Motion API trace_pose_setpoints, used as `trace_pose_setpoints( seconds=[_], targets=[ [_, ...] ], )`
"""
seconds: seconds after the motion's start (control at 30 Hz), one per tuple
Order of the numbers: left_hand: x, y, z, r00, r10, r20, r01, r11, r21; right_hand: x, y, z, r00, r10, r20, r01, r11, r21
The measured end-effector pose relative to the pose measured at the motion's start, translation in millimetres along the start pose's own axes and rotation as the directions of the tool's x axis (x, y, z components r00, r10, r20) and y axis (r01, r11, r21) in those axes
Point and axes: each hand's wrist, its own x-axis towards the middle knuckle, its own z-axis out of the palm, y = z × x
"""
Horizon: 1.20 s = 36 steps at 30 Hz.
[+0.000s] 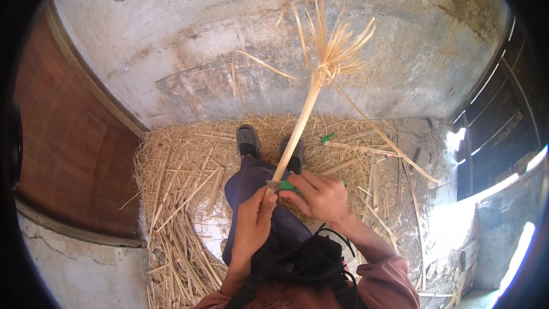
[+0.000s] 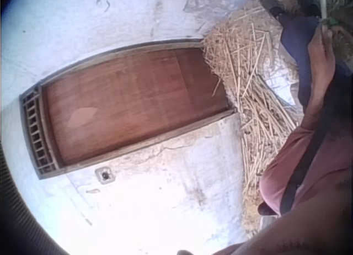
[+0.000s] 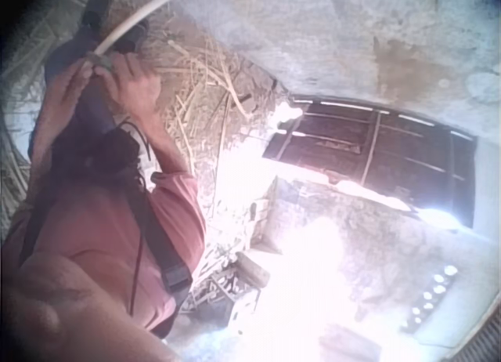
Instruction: The person shaves a wood stick with a utility knife, creating a frayed decorative end by slicing thin strips of wood without detaching them.
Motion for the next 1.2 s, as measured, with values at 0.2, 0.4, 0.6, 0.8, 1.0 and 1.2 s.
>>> trace_pose_setpoints(
  seconds=[0.2, 0.4, 0.6, 0.8, 1.0, 1.2],
  targets=[
    [-4.6, 1.1, 0.3, 1.0, -0.015, -0.016, 0.016, 0.999, 0.031, 8.4, 19.5, -7.0, 0.99, 0.127, -0.066, -0.129, 0.991, -0.024],
    [-7.9, -5.0, 1.1, 0.999, -0.049, -0.008, 0.049, 0.998, 0.033, 7.7, 29.4, -5.9, 0.986, 0.149, -0.073, -0.146, 0.988, 0.047],
    [-5.6, 1.8, 4.0, 1.0, -0.021, -0.019, 0.021, 0.999, 0.032, -3.3, 17.2, 2.3, 1.0, 0.019, -0.022, -0.018, 0.997, 0.071],
    [-6.3, 5.4, 6.1, 0.999, 0.007, -0.048, -0.004, 0.997, 0.08, -3.4, 12.0, -0.2, 0.999, 0.041, -0.003, -0.041, 0.998, 0.037],
    [-12.6, 6.6, 3.5, 0.999, -0.017, -0.033, 0.021, 0.993, 0.117, 7.3, 28.8, -7.8, 0.987, 0.135, -0.082, -0.136, 0.991, 0.002],
    [-20.8, -0.9, 5.8, 0.999, -0.029, -0.033, 0.033, 0.993, 0.115, 14.8, 58.8, -15.5, 0.958, 0.243, -0.154, -0.24, 0.97, 0.04]
  ],
)
